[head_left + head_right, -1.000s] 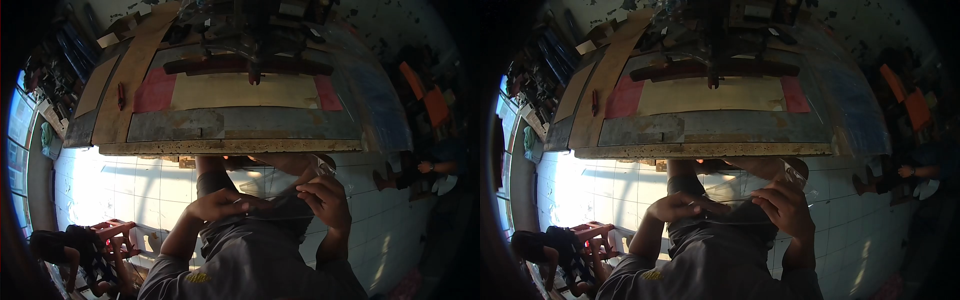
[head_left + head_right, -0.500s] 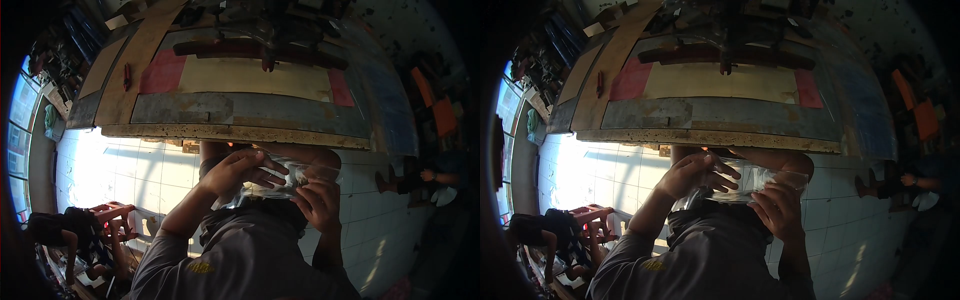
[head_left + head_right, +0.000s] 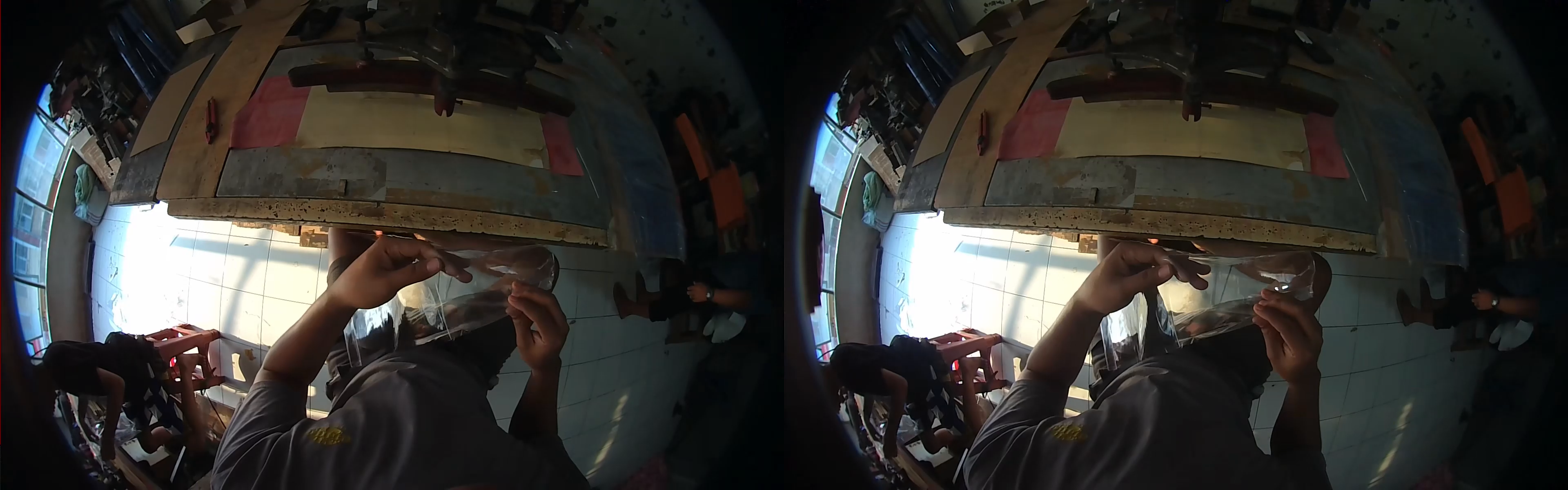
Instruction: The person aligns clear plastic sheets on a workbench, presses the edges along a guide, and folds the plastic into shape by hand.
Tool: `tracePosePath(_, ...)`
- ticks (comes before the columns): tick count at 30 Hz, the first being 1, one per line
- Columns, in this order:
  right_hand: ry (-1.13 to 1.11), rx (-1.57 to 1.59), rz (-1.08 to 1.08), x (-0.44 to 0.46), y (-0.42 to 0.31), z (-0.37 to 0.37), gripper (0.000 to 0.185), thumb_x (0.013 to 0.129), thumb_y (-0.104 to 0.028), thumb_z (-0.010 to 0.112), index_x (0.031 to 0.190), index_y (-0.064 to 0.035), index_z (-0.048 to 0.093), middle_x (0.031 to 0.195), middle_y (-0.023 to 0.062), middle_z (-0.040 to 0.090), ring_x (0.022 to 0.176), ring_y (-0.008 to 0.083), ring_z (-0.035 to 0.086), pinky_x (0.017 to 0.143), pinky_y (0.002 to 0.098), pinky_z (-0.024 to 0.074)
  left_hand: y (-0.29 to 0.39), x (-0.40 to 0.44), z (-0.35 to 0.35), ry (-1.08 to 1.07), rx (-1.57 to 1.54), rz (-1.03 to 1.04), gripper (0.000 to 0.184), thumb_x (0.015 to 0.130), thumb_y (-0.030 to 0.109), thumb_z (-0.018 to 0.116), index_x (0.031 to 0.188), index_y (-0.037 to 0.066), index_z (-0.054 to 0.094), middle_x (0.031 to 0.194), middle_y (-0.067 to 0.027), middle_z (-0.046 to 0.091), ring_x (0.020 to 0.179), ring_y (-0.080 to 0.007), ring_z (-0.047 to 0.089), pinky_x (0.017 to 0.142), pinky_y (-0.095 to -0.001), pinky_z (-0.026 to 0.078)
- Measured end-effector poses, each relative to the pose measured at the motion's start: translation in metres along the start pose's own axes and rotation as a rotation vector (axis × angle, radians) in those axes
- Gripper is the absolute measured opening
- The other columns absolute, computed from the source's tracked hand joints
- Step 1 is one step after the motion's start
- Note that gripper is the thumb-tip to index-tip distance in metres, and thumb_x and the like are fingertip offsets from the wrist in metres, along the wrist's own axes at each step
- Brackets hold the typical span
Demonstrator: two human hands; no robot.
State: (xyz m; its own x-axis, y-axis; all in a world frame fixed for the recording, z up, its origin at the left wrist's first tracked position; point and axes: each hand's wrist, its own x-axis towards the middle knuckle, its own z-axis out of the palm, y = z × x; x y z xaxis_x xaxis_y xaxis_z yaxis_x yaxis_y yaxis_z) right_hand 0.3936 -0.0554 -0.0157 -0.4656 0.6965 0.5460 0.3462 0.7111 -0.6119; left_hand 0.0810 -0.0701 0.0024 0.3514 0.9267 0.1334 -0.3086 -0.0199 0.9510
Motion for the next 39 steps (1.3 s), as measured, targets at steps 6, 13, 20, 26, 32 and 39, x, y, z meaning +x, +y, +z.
tracePosePath(6,-0.064,0.096,0.050,0.013,-0.014,-0.001,0.038,0.091,-0.029,0.080,0.117,-0.0022,0.072,0.125,0.0151,0.068,0.130,0.0338,0.061,0.105,0.0483,0.0500,-0.012,0.005,0.010,-0.048,0.028,0.017,0.029,0.111,0.016,0.053,0.117,-0.002,0.074,0.119,-0.0111,0.076,0.122,-0.0216,0.066,0.111,-0.0372,0.047)
tracePosePath(13,-0.025,0.120,0.161,0.049,-0.049,0.022,0.044,0.088,-0.021,0.081,0.125,-0.0017,0.068,0.130,0.0129,0.068,0.134,0.0332,0.060,0.108,0.0462,0.0480,-0.020,0.009,0.031,-0.034,0.129,-0.003,0.027,0.109,0.019,0.059,0.120,-0.001,0.074,0.118,-0.0112,0.076,0.116,-0.0165,0.067,0.104,-0.0340,0.050)
tracePosePath(20,-0.155,0.081,0.197,0.057,-0.053,0.023,0.053,0.084,-0.013,0.084,0.133,-0.0017,0.066,0.137,0.0148,0.067,0.140,0.0329,0.056,0.112,0.0452,0.0479,-0.025,0.005,0.026,-0.018,0.253,0.030,0.024,0.107,0.017,0.062,0.120,0.001,0.073,0.111,-0.0096,0.078,0.107,-0.0133,0.070,0.096,-0.0320,0.054)
tracePosePath(26,-0.196,0.067,0.168,0.061,-0.064,0.014,0.070,0.083,-0.016,0.087,0.145,-0.0030,0.058,0.148,0.0135,0.061,0.147,0.0344,0.048,0.116,0.0472,0.0440,-0.015,0.011,0.028,-0.041,0.113,-0.078,0.025,0.108,0.015,0.059,0.121,-0.003,0.070,0.114,-0.0120,0.077,0.111,-0.0182,0.071,0.100,-0.0351,0.055)
tracePosePath(32,-0.250,0.177,0.292,0.051,-0.054,0.021,0.082,0.081,-0.020,0.089,0.152,-0.0045,0.049,0.154,0.0123,0.055,0.151,0.0342,0.043,0.119,0.0498,0.0397,-0.025,0.013,0.024,-0.094,-0.153,-0.078,0.027,0.110,0.016,0.056,0.123,-0.006,0.063,0.114,-0.0147,0.076,0.112,-0.0177,0.072,0.100,-0.0340,0.055)
tracePosePath(39,-0.137,0.232,0.233,0.051,-0.051,0.023,0.065,0.087,-0.013,0.084,0.145,-0.0042,0.056,0.148,0.0162,0.060,0.145,0.0335,0.050,0.117,0.0475,0.0438,-0.017,0.010,0.026,-0.037,0.199,-0.021,0.023,0.109,0.016,0.059,0.121,-0.001,0.068,0.116,-0.0113,0.076,0.110,-0.0177,0.072,0.097,-0.0336,0.055)
